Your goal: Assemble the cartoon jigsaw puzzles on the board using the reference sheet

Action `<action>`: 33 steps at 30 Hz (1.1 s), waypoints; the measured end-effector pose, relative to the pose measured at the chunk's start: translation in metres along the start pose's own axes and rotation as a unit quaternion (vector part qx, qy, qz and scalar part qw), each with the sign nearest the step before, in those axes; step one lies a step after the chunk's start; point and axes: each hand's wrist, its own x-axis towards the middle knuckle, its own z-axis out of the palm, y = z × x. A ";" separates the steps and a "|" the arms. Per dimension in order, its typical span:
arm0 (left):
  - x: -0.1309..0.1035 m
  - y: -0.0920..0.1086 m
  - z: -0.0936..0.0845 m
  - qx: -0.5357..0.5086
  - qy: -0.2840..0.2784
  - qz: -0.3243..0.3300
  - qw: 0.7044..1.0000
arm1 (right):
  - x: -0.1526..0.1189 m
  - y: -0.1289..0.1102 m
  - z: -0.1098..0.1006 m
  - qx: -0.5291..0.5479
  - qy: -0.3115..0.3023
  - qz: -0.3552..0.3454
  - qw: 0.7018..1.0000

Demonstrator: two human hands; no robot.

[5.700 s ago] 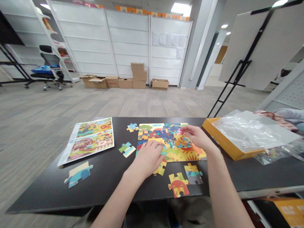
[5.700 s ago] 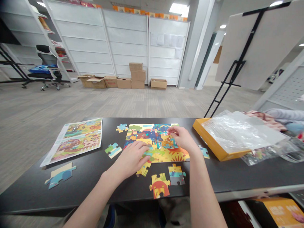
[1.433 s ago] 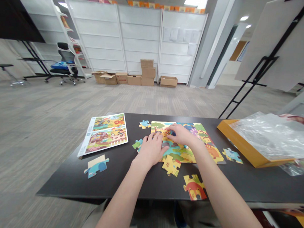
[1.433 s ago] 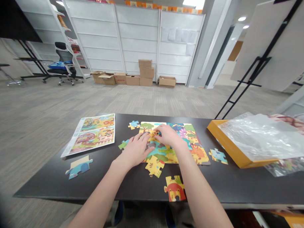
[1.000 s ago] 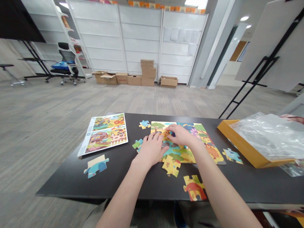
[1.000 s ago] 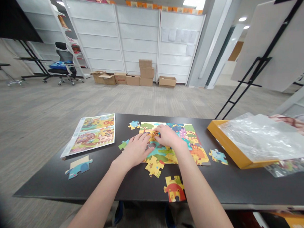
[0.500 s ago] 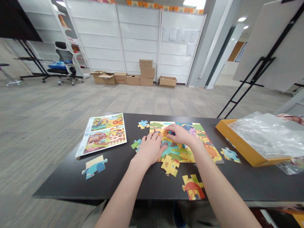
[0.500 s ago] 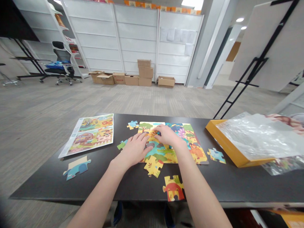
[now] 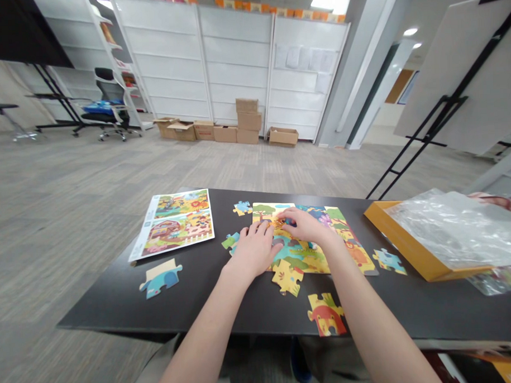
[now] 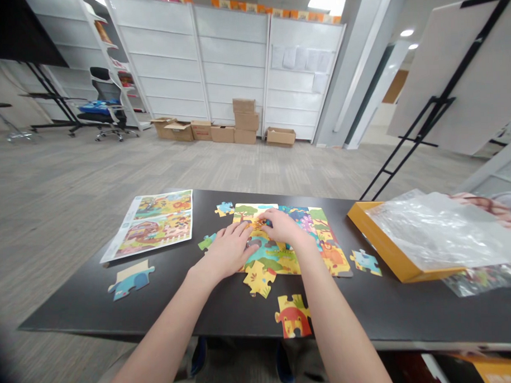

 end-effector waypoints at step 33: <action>0.004 -0.003 0.002 -0.009 -0.001 0.010 1.000 | 0.001 -0.019 -0.012 -0.008 -0.041 0.049 0.998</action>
